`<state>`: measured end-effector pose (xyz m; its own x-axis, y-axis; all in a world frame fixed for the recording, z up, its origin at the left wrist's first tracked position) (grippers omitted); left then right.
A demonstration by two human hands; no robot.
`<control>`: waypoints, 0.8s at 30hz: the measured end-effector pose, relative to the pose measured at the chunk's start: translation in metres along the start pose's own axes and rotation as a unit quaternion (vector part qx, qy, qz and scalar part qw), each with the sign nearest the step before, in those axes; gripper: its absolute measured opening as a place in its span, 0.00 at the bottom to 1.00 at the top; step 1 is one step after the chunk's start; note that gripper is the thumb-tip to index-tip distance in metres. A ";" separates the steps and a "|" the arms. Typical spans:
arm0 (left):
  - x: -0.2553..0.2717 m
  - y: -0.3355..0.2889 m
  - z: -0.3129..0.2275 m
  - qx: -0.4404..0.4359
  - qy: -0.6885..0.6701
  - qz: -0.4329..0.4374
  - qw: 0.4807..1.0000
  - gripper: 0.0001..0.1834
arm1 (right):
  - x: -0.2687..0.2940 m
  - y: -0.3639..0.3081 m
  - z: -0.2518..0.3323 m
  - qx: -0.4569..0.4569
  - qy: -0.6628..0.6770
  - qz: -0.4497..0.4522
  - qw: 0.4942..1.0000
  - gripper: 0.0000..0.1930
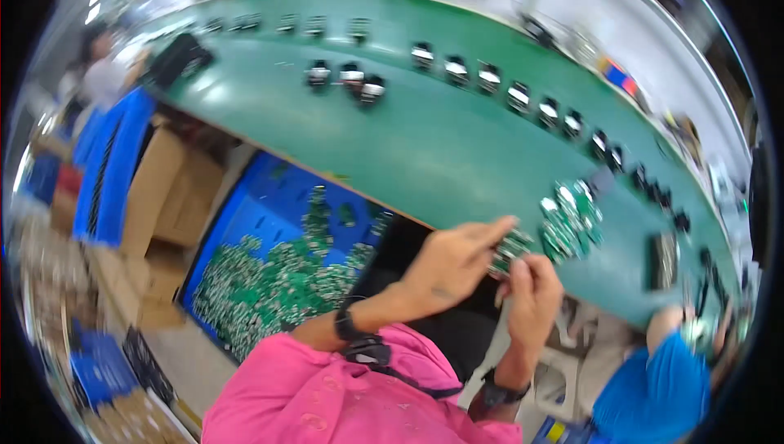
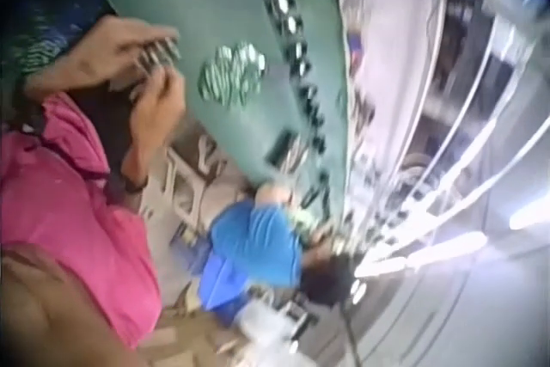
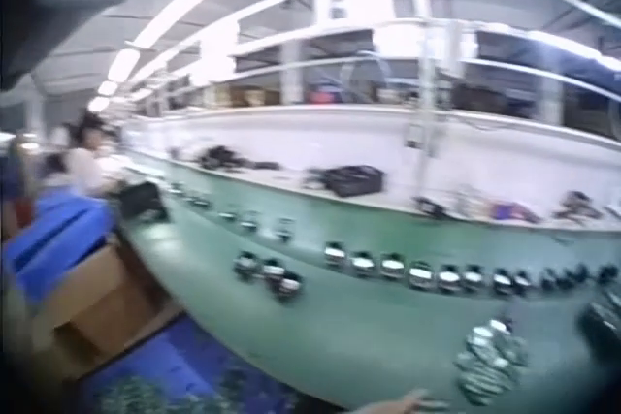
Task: The person picks up a circuit board and a black plastic casing by hand, fits the board into the casing, and presses them together. They then place the assembled unit onto the green conveyor belt and reach for another circuit board and casing to repeat the process.
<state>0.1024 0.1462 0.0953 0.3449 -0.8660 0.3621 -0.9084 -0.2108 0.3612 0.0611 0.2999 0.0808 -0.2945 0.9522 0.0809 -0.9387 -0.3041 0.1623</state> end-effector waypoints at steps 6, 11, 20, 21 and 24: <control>-0.016 0.002 0.000 0.105 -0.122 0.096 0.982 0.28 | 0.016 -0.008 0.005 0.076 -0.142 -0.012 0.987 0.07; -0.015 -0.001 0.001 0.145 -0.130 0.146 0.970 0.29 | 0.015 -0.011 0.002 0.064 -0.152 0.006 0.986 0.07; -0.022 -0.006 0.009 0.196 -0.214 0.163 0.943 0.26 | 0.009 -0.013 0.013 0.074 -0.231 -0.053 0.969 0.10; -0.021 -0.006 0.009 0.195 -0.214 0.160 0.944 0.26 | 0.010 -0.013 0.012 0.073 -0.232 -0.055 0.968 0.10; -0.022 -0.004 0.011 0.187 -0.215 0.139 0.948 0.25 | 0.012 -0.010 0.004 0.064 -0.296 -0.066 0.951 0.08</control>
<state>0.0960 0.1610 0.0761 0.0241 -0.9996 -0.0144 -0.9982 -0.0232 -0.0553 0.0678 0.3139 0.0839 0.0121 0.8117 0.5840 -0.9195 -0.2205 0.3254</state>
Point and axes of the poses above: each hand's wrist, its own y-axis towards the middle knuckle, its own x-axis out of the back of the hand, z = x × y, the point moved 6 cm from there along y, towards the middle knuckle, and after that the axes turned 6 degrees about x, right-handed, at the moved point
